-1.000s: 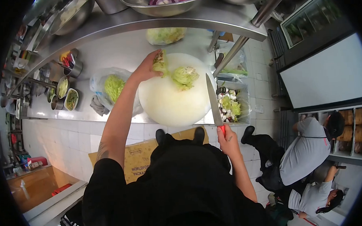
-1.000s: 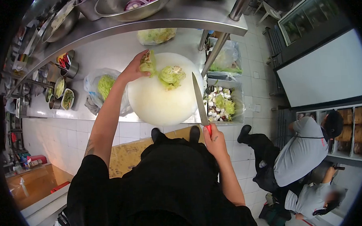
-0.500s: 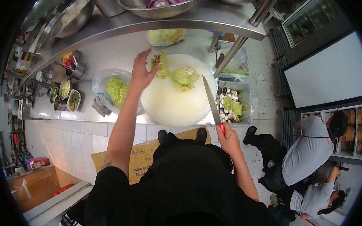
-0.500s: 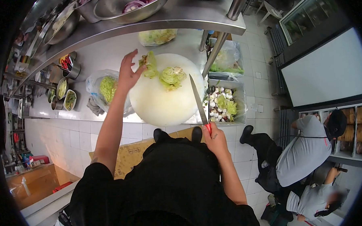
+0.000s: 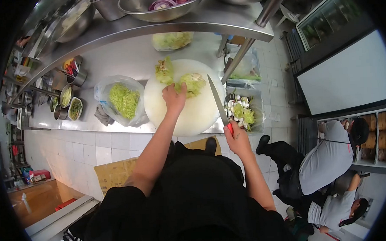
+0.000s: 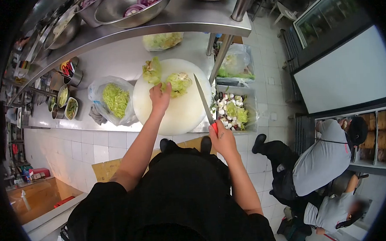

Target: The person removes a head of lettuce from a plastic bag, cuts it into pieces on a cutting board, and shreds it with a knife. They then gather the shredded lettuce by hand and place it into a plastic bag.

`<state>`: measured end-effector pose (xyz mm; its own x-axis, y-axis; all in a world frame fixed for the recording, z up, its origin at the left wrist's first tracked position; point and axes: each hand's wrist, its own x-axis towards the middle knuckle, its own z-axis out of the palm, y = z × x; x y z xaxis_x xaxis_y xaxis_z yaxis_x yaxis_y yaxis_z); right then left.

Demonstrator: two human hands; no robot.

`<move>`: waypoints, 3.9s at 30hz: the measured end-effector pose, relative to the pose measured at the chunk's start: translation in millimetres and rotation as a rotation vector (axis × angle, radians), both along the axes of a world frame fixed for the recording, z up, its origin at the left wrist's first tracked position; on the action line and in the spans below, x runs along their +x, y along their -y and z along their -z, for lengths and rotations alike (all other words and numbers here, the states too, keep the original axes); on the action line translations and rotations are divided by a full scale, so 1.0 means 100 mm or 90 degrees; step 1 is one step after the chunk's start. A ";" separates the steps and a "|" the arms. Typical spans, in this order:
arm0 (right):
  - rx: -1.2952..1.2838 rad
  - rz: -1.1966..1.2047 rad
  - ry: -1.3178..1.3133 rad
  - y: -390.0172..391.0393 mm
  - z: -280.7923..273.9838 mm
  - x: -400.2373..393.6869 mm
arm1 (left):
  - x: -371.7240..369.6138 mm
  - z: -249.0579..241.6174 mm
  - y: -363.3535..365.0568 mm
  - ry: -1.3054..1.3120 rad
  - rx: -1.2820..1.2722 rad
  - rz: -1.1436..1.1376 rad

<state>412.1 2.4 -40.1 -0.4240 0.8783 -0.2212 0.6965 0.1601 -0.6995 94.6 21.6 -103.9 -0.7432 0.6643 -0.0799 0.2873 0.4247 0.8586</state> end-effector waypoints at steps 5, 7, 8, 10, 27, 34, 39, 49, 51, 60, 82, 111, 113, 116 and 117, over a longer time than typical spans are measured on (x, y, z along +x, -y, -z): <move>-0.071 -0.019 0.015 -0.25 -0.12 -0.16 | 0.14 -0.07 -0.22 0.006 0.023 0.024; -0.071 -0.019 -0.006 -0.24 -0.16 -0.11 | 0.16 -0.01 -0.21 0.076 0.113 0.057; -0.072 -0.018 -0.016 -0.22 -0.17 -0.06 | 0.15 0.03 -0.18 0.093 0.135 0.079; -0.039 -0.013 -0.025 -0.16 -0.09 0.06 | 0.15 0.02 -0.04 0.125 0.177 0.122; 0.120 -0.084 -0.036 -0.11 -0.30 -0.81 | 0.02 0.11 0.40 0.183 0.229 0.226; -0.025 0.034 -0.170 -0.06 -0.26 -0.72 | -0.04 0.13 0.49 0.231 0.220 0.224; -0.132 0.048 -0.170 0.01 -0.18 -0.55 | -0.02 0.00 0.50 0.262 0.240 0.246; -0.102 -0.017 -0.143 -0.24 -0.23 -0.73 | -0.02 0.12 0.51 0.259 0.274 0.267; -0.132 -0.018 -0.134 -0.22 -0.25 -0.70 | -0.01 0.16 0.51 0.263 0.279 0.255; -0.350 0.003 -0.169 0.11 -0.49 -0.55 | -0.02 0.23 0.50 0.243 0.265 0.236; -0.569 0.084 -0.374 0.16 -0.39 -0.87 | -0.07 0.37 0.55 0.242 0.322 0.230; 0.048 -0.126 0.033 0.28 -0.41 -1.08 | 0.00 0.26 0.60 0.232 0.350 0.235; 0.002 -0.108 0.023 0.23 -0.35 -1.14 | -0.01 0.28 0.57 0.223 0.357 0.248; -0.068 -0.095 0.020 0.22 -0.44 -1.15 | -0.02 0.27 0.60 0.220 0.339 0.250; -0.051 -0.098 0.011 0.26 -0.47 -1.09 | -0.03 0.27 0.61 0.235 0.322 0.244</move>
<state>303.4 -23.5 6.7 -0.5471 0.7826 -0.2968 0.6803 0.2092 -0.7025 91.6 -39.3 -131.1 -0.4352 0.8942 0.1049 -0.0094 -0.1210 0.9926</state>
